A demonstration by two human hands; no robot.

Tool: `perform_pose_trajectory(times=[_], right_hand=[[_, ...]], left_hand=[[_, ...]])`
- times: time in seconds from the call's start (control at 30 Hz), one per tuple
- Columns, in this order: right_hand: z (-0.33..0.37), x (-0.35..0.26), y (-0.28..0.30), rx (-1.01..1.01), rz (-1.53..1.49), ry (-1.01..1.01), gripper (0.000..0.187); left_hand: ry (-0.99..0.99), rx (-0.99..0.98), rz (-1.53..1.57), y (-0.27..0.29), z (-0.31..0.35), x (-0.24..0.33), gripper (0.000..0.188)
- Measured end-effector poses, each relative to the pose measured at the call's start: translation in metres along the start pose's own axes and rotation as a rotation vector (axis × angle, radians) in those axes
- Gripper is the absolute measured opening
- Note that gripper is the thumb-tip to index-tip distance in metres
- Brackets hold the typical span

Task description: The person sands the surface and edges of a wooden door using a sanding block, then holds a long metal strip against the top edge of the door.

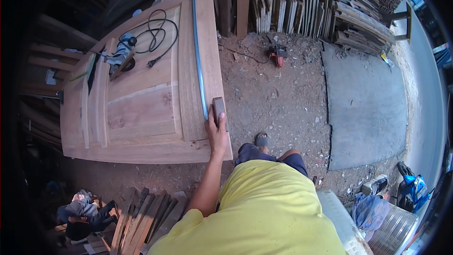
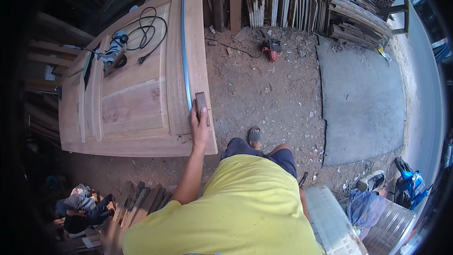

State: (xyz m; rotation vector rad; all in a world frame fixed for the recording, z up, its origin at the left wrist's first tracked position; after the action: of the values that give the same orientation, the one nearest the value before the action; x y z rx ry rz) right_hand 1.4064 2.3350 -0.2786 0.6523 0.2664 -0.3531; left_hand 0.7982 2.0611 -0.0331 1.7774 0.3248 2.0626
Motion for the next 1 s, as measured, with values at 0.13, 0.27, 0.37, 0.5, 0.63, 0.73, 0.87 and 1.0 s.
perform_pose_trajectory(times=[0.13, 0.27, 0.37, 0.5, 0.63, 0.73, 0.87, 1.0], right_hand=[[-0.052, -0.06, 0.035, -0.074, 0.085, 0.041, 0.044], [-0.128, -0.138, 0.066, -0.158, 0.206, 0.121, 0.043], [-0.197, -0.209, 0.076, -0.234, 0.285, 0.211, 0.042], [-0.306, -0.326, 0.072, -0.343, 0.07, 0.14, 0.036], [-0.352, -0.463, 0.04, -0.387, 0.069, 0.285, 0.03], [-0.374, -0.525, 0.01, -0.4, 0.049, 0.337, 0.03], [-0.376, -0.555, -0.032, -0.505, -0.02, 0.281, 0.034], [-0.354, -0.571, -0.085, -0.57, 0.268, 0.371, 0.031]], left_hand=[[0.028, 0.221, -0.206, 0.021, -0.01, -0.008, 0.068], [0.021, 0.34, -0.181, 0.017, -0.016, -0.001, 0.064], [0.054, 0.401, -0.142, -0.002, -0.026, 0.017, 0.06], [0.204, 0.422, -0.328, -0.014, -0.023, 0.043, 0.053], [0.333, 0.491, -0.326, -0.011, -0.042, 0.034, 0.048], [0.273, 0.53, -0.334, -0.015, -0.032, 0.053, 0.047], [0.219, 0.494, -0.385, -0.028, -0.049, 0.059, 0.048], [0.25, 0.498, -0.393, -0.028, -0.051, 0.059, 0.053]])
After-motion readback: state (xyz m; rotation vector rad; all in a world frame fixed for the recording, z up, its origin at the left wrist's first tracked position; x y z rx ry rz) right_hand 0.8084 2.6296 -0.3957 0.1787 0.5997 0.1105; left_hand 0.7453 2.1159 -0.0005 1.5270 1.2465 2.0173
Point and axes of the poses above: each hand's wrist, its own z-axis away from the middle knuckle, its own y-axis out of the back of the hand, x = y × z, the point moved 5 cm from there along -z, towards the middle knuckle, and after that the axes turned 5 degrees about y, right-handed, at the moved point
